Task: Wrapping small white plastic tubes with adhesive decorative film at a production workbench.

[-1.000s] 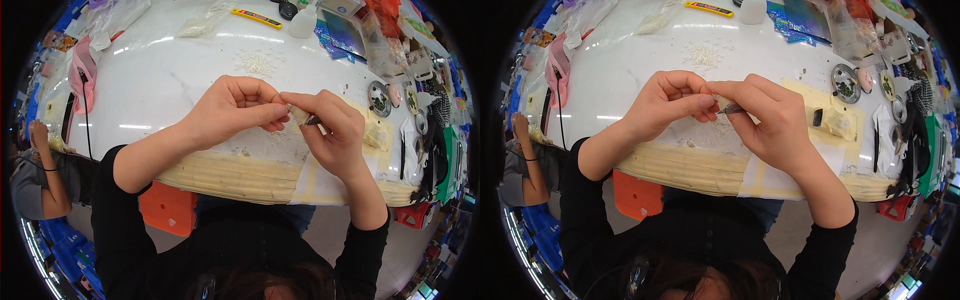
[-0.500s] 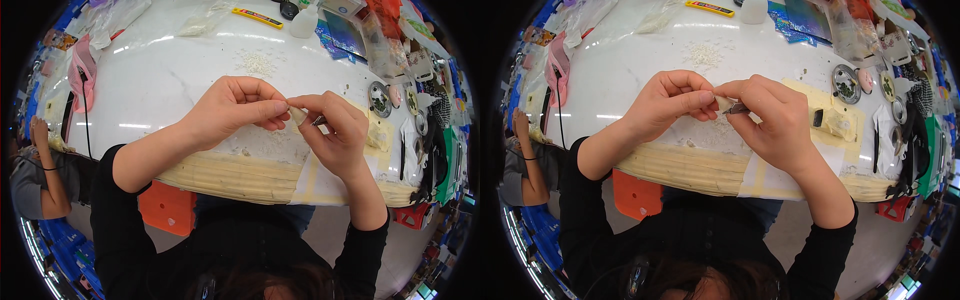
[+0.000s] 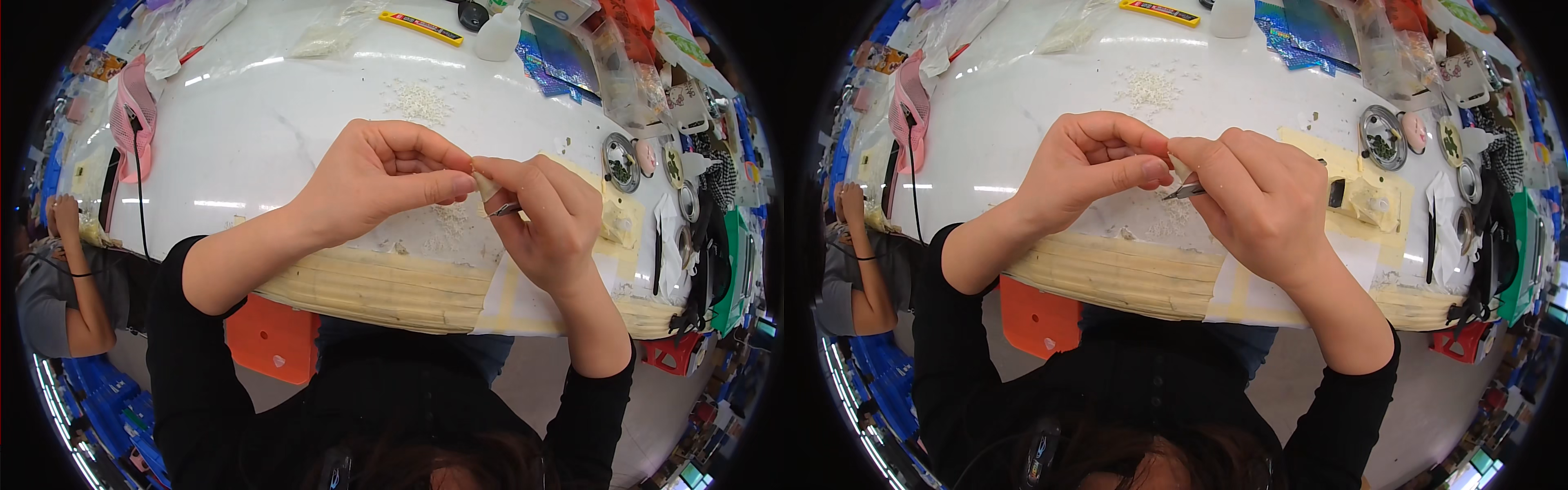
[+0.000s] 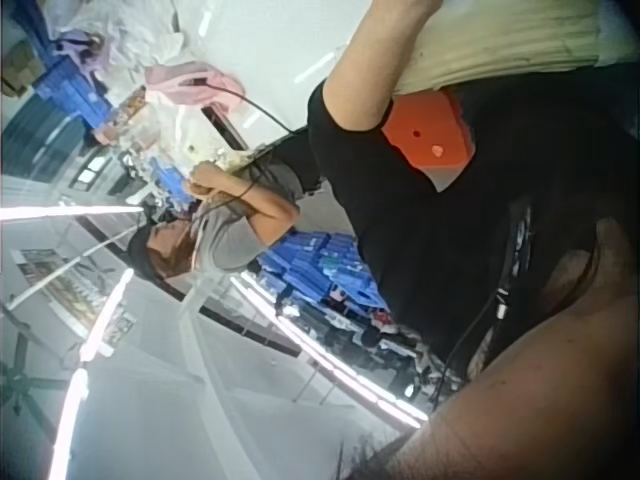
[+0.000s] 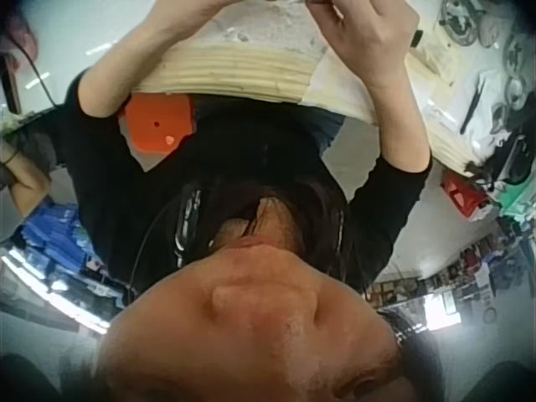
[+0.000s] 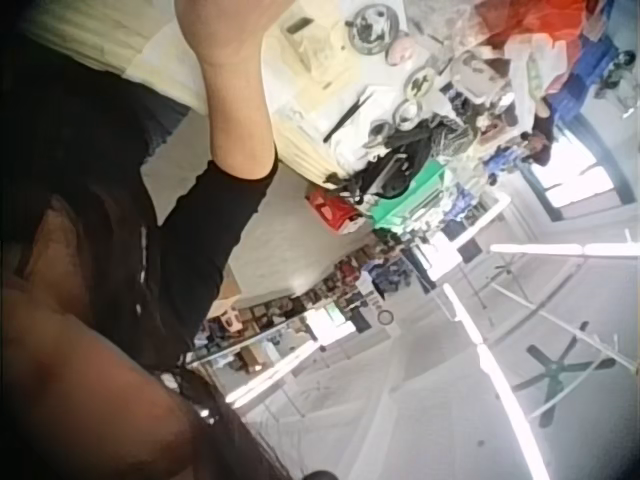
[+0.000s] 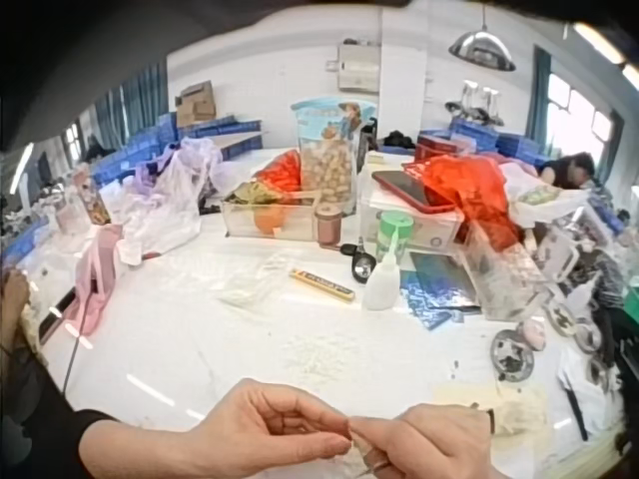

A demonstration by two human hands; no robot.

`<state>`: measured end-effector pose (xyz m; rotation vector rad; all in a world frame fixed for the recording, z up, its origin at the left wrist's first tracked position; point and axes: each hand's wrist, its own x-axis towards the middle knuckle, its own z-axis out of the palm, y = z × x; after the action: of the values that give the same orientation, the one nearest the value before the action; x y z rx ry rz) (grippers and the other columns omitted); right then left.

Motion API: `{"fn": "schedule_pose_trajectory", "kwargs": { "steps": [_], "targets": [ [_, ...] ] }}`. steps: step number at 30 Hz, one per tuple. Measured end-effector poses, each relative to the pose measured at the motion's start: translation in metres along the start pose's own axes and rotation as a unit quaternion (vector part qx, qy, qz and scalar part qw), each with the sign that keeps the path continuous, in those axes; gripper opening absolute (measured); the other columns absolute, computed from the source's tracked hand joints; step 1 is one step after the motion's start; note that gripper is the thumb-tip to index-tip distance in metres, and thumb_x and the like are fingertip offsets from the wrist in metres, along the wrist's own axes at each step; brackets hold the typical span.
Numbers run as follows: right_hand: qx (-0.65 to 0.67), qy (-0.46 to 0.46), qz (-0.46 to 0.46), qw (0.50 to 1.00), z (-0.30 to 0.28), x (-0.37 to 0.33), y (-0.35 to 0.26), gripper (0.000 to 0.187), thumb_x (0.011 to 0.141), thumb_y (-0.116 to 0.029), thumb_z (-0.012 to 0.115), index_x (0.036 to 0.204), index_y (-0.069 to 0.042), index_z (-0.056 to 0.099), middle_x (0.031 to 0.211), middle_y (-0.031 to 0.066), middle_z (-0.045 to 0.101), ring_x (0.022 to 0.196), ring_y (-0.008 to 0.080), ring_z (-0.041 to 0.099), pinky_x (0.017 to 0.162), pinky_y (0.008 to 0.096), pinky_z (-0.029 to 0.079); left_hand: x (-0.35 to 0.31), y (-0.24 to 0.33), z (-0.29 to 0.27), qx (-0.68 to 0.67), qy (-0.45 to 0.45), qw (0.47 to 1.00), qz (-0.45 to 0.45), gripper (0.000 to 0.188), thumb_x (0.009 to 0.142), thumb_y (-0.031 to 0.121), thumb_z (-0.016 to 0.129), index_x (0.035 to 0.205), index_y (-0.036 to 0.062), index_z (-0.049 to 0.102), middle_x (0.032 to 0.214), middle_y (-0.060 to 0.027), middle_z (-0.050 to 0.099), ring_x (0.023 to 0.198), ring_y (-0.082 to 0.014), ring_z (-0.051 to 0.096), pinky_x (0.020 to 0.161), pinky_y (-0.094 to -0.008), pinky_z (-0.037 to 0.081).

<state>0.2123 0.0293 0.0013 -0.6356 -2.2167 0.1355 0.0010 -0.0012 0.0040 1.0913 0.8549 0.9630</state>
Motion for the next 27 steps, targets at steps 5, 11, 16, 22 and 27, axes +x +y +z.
{"fn": "schedule_pose_trajectory", "kwargs": {
  "steps": [5, 11, 16, 22, 27],
  "targets": [
    [0.003, 0.006, -0.006, 1.0, 0.0014, -0.0009, -0.0015, 0.041, 0.056, 0.003, 0.069, 0.096, -0.007, 0.07, 0.062, 0.0014, 0.05, 0.05, 0.0171, 0.051, 0.045, 0.0298, 0.04, 0.0006, -0.0004, -0.002, -0.005, 0.009, 1.0, -0.006, 0.015, 0.092, 0.005, 0.066, 0.104, -0.0031, 0.067, 0.095, -0.0115, 0.071, 0.087, -0.0166, 0.07, 0.079, -0.0274, 0.058],
    [0.04, 0.01, 0.022, 0.999, 0.002, 0.0001, -0.0016, 0.048, 0.056, 0.006, 0.065, 0.102, -0.007, 0.071, 0.06, 0.0023, 0.05, 0.049, 0.0175, 0.05, 0.045, 0.0293, 0.04, 0.0004, 0.0003, -0.0008, -0.01, 0.018, 1.0, 0.021, 0.016, 0.093, 0.008, 0.065, 0.105, -0.0033, 0.067, 0.096, -0.012, 0.071, 0.087, -0.0171, 0.07, 0.079, -0.0277, 0.058],
    [0.078, -0.002, 0.059, 0.995, -0.0017, 0.0017, -0.0048, 0.045, 0.06, 0.008, 0.065, 0.102, -0.006, 0.071, 0.064, 0.0032, 0.056, 0.052, 0.0157, 0.055, 0.046, 0.0273, 0.043, 0.0005, 0.0001, -0.0012, -0.01, 0.02, 0.999, 0.025, 0.017, 0.094, 0.009, 0.063, 0.106, -0.003, 0.067, 0.096, -0.0124, 0.071, 0.087, -0.0182, 0.071, 0.079, -0.0283, 0.058],
    [0.105, -0.019, 0.095, 0.99, -0.0062, 0.0047, -0.0076, 0.036, 0.067, 0.01, 0.065, 0.099, -0.004, 0.071, 0.073, 0.0047, 0.063, 0.058, 0.013, 0.062, 0.052, 0.0236, 0.049, -0.0005, -0.0002, -0.0009, -0.008, 0.004, 1.0, 0.028, 0.017, 0.095, 0.009, 0.062, 0.107, -0.0028, 0.067, 0.095, -0.0125, 0.071, 0.088, -0.0185, 0.071, 0.079, -0.0284, 0.058],
    [0.11, -0.013, 0.101, 0.989, -0.0055, 0.0042, -0.0071, 0.032, 0.068, 0.01, 0.066, 0.097, -0.004, 0.071, 0.075, 0.005, 0.065, 0.06, 0.0132, 0.064, 0.053, 0.0235, 0.05, 0.0, 0.0018, -0.001, -0.017, -0.004, 1.0, 0.005, 0.018, 0.096, 0.011, 0.062, 0.107, -0.0023, 0.068, 0.095, -0.0121, 0.071, 0.087, -0.0181, 0.071, 0.078, -0.0276, 0.058]
  ]
}}
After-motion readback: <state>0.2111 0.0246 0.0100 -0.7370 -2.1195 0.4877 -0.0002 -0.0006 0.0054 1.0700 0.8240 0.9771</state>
